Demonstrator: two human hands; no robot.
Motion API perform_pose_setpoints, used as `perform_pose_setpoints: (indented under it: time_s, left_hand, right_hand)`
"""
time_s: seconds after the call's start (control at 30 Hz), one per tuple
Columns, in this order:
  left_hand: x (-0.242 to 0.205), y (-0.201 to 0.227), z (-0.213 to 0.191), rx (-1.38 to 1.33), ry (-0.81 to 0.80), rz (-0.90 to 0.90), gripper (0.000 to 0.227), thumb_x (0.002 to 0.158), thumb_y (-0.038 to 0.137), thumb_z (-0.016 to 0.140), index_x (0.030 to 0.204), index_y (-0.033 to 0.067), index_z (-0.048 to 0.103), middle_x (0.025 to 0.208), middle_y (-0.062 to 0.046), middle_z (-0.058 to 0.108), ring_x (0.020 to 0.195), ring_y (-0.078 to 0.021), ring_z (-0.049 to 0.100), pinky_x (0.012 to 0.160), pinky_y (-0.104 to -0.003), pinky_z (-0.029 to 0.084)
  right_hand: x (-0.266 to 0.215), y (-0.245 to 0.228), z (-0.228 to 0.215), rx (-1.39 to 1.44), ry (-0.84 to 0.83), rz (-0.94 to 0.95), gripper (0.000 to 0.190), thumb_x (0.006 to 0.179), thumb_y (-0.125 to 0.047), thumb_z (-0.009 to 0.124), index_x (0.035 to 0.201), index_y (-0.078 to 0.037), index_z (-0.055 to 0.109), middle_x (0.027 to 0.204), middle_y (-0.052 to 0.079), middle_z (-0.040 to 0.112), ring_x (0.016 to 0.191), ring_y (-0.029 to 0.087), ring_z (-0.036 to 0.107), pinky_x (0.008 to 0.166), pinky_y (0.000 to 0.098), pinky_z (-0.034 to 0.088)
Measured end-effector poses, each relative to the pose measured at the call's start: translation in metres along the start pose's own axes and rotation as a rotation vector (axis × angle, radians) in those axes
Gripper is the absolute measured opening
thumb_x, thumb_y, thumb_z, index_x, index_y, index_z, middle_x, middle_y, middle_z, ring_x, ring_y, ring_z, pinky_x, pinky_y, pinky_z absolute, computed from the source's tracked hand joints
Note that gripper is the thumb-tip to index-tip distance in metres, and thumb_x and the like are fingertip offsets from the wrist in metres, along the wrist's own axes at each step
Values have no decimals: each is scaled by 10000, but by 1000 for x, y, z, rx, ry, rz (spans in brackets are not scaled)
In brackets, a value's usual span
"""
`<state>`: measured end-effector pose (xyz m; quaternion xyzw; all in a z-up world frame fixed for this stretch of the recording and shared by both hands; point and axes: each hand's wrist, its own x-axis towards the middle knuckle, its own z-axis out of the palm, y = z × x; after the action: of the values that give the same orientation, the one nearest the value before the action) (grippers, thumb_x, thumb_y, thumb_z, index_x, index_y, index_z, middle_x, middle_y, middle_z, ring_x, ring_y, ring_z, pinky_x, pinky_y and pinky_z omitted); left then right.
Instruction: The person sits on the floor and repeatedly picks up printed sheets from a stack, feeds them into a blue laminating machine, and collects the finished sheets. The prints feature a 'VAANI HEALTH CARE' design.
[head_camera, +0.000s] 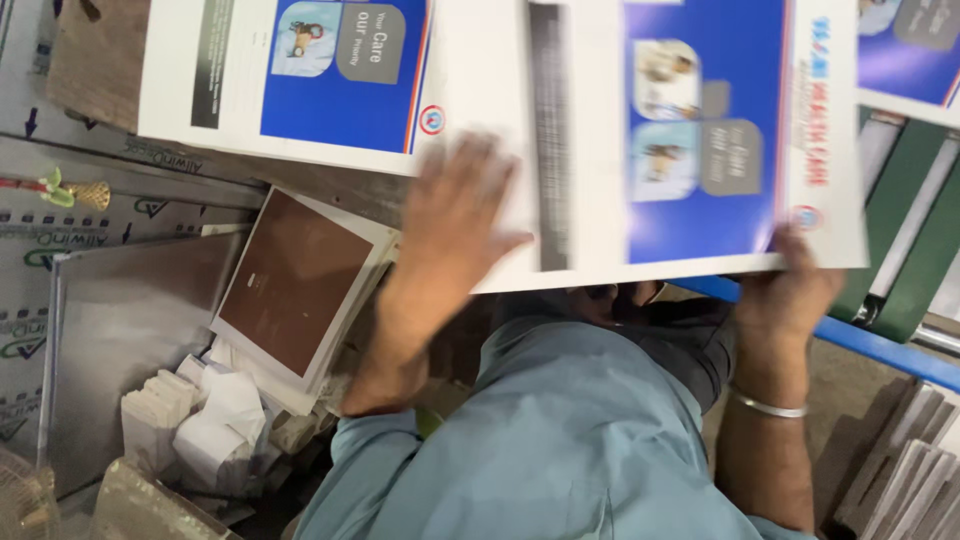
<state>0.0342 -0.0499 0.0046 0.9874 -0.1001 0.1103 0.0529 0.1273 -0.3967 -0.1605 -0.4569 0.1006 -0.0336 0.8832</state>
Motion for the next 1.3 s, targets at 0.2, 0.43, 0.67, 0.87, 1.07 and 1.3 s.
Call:
perform_pose_setpoints:
  time_s: [0.2,0.43,0.67,0.87,1.07,1.3]
  left_hand:
    - [-1,-60,-10,21,118,-69,739,903,383,836,1445,-33,555,1459,-219,562,1399,-383,491,1194,-542,362]
    - [-9,-65,-3,103,210,-12,608,783,171,829,1342,10,653,1313,-124,659,1225,-322,617,1019,-458,508]
    - [-12,-59,0,80,302,-17,487,829,144,887,1268,63,692,1238,-82,675,1175,-292,644,1009,-443,519]
    - [-13,-59,-14,-7,206,-51,593,728,177,889,1275,62,692,1279,-108,677,1188,-313,637,995,-457,512]
    - [-15,-55,-6,43,259,-64,564,766,127,884,1295,77,694,1254,-86,688,1201,-288,648,1014,-440,524]
    - [-20,-61,-2,21,311,-62,541,738,129,884,1248,86,707,1203,-58,706,1122,-265,664,916,-430,527]
  right_hand:
    - [20,-10,-104,-4,128,-234,411,1088,117,565,1492,110,491,1443,234,631,1292,326,713,1088,408,665]
    - [7,-17,-160,-150,329,-232,360,1054,92,508,1413,81,499,1373,225,659,1218,321,732,1045,436,688]
    - [-50,-6,-163,-151,299,-178,446,1043,123,495,1488,92,504,1451,213,633,1292,291,721,1106,402,663]
    - [-78,-2,-167,-179,353,-159,438,1048,92,542,1485,87,509,1395,196,646,1227,285,708,1018,398,629]
    - [-50,-8,-152,-165,234,-256,424,1090,59,546,1507,106,487,1457,227,636,1311,306,715,1142,429,654]
    - [15,0,-148,-124,273,-240,348,1086,-6,558,1413,103,512,1364,240,670,1230,341,743,1072,460,674]
